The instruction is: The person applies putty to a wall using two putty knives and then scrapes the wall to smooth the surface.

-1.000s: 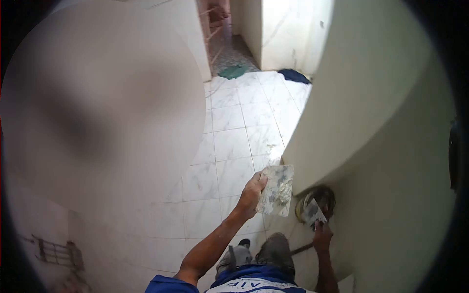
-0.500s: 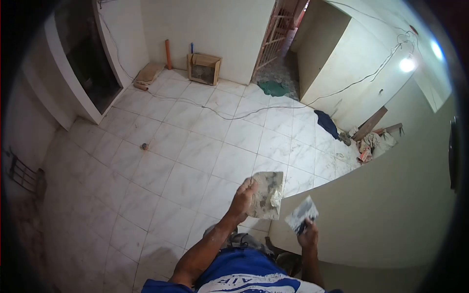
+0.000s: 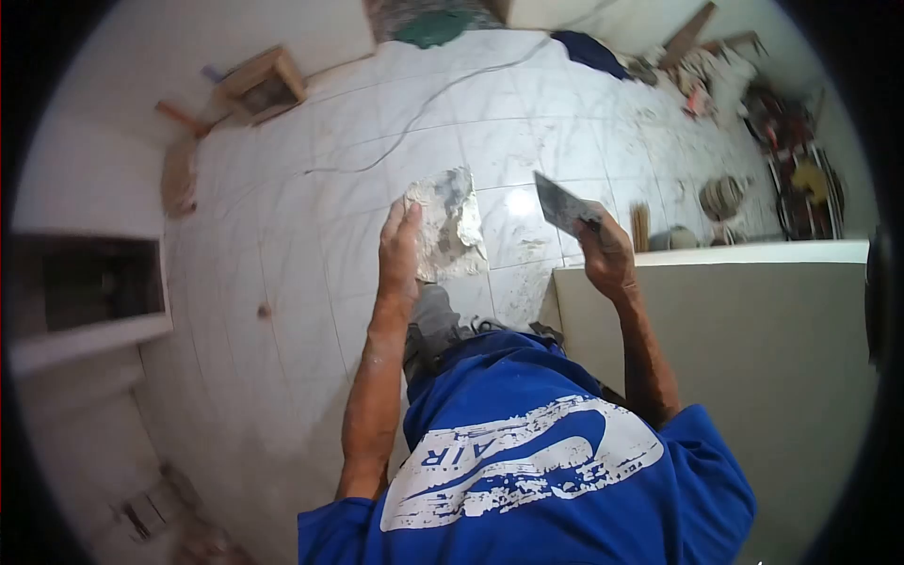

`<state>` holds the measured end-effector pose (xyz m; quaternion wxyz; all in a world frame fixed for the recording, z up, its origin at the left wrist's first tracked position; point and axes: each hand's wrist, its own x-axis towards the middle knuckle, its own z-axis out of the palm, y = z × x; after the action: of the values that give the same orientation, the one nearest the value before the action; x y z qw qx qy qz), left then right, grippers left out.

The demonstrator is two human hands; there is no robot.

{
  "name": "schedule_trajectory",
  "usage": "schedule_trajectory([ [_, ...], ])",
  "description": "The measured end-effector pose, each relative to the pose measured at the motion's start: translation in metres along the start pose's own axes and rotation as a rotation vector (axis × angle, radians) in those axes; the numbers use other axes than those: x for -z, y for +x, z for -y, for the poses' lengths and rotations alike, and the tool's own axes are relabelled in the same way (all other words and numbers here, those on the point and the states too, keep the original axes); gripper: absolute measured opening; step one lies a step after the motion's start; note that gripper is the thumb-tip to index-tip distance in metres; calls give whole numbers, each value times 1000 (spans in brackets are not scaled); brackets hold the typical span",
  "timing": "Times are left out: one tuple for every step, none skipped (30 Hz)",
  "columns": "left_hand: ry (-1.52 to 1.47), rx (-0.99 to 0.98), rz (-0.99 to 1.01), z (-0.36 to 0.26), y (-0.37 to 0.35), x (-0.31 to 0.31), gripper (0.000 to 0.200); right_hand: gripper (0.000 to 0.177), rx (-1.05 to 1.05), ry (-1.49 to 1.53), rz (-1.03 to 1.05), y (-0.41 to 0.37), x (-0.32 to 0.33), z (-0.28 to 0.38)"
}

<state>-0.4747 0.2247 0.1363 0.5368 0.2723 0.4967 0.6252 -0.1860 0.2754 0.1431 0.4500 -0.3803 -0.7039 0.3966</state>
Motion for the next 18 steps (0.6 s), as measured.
schedule_trajectory([
  [22,36,53,-3,1,6,36,27,98,-186,31,-12,-5,19],
  [-11,89,111,-16,-4,3,35,32,110,-202,6,-32,-13,37],
  [19,114,127,-18,-5,3,34,36,139,-232,-35,-46,-15,51],
  [53,150,160,-12,-10,2,33,37,83,-231,-72,-72,-16,63],
  [96,213,197,-4,-28,-1,33,39,-2,-227,-116,-113,-17,78],
  [71,267,292,-40,-17,-11,31,39,-42,-249,-145,-103,-18,109],
  [82,307,354,-47,-24,-24,31,39,-75,-259,-201,-123,-23,115],
  [146,347,413,-45,-30,-35,32,40,-92,-255,-257,-149,-25,113],
  [199,372,452,-46,-33,-41,33,39,-102,-271,-329,-168,-30,113],
  [241,395,507,-40,-42,-52,33,39,-111,-288,-401,-195,-34,112],
  [278,412,554,-27,-57,-64,33,39,-115,-303,-466,-225,-34,111],
  [318,426,602,-11,-78,-76,34,35,-102,-354,-546,-259,-32,113],
  [220,488,576,-76,-7,-45,35,36,-147,-386,-454,-155,-60,159],
  [179,542,607,-110,68,-9,36,37,-194,-409,-444,-76,-112,172],
  [204,554,645,-122,88,-1,37,39,-205,-383,-483,-60,-135,174],
  [239,562,670,-112,74,-8,39,40,-208,-406,-500,-80,-138,174],
  [274,561,699,-103,62,-20,41,42,-203,-431,-521,-95,-135,173],
  [310,556,737,-95,47,-37,42,44,-196,-461,-549,-113,-130,175],
])
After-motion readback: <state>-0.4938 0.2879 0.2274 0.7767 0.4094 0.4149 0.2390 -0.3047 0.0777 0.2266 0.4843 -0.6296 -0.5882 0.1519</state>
